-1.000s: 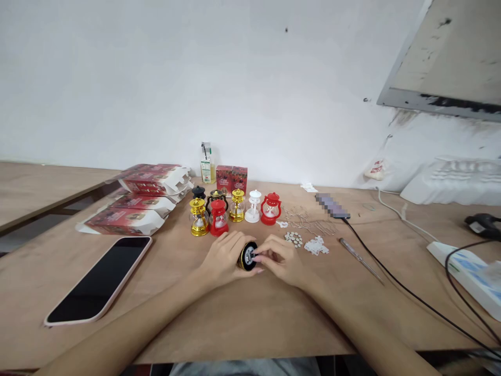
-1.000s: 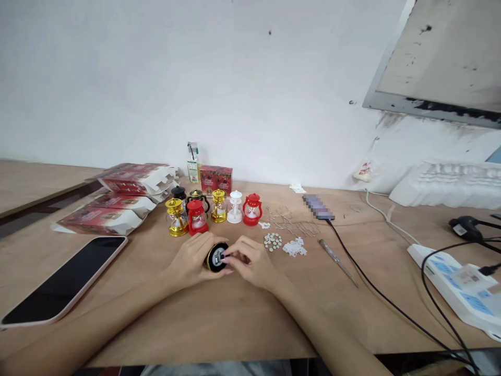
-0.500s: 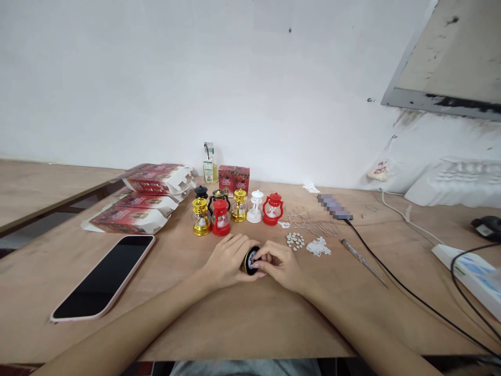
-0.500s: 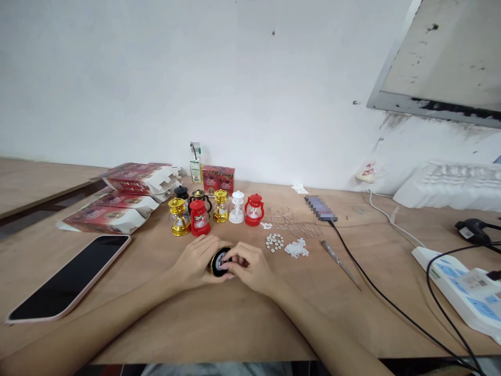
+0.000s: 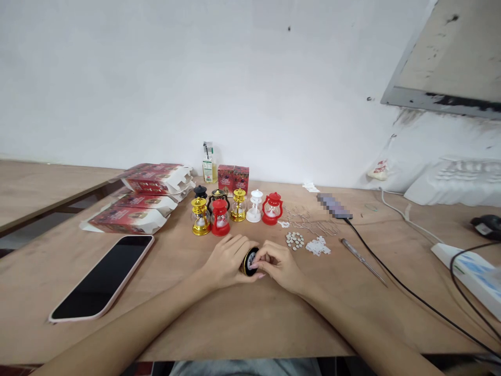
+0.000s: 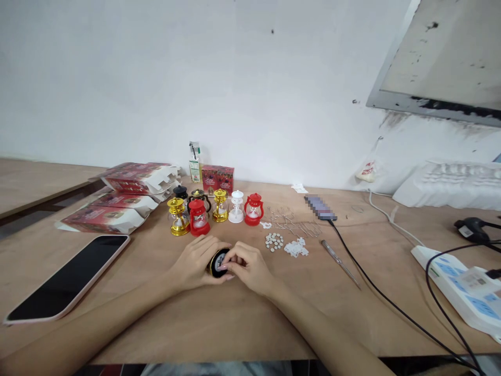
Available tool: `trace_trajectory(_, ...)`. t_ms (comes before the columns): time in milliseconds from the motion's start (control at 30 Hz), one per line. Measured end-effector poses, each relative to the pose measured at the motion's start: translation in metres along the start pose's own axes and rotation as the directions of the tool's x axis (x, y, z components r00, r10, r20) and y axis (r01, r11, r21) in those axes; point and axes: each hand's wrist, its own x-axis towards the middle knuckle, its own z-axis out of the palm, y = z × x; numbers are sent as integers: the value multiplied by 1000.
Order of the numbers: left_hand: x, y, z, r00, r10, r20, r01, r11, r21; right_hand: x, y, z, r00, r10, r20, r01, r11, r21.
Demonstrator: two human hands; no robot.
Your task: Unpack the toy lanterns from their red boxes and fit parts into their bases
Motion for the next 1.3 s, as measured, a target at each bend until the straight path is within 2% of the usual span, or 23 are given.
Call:
trace_trajectory(467, -1, -1, 1, 1000, 17, -12, -17, 1000, 16, -1, 3, 3, 999, 18, -30, -16, 999, 47)
trace_trajectory(733, -2, -2, 4, 999, 35, -2, -35, 999, 24, 0, 3, 1, 999, -35, -5, 35, 999, 4)
trace_trajectory(933, -2, -4, 5, 999, 32, -19, -32, 999, 6, -1, 3, 0, 994, -93, 62, 95, 995, -32)
trace_trajectory(1133, 0, -2, 1, 999, -9, -36, 7, 999, -50, -2, 3, 0, 992, -120, -48, 118, 993, -31)
trace_trajectory(1300, -1, -4, 1, 999, -27, -44, 22, 994, -107, -7, 5, -3, 972, -233, 33, 235, 968, -91)
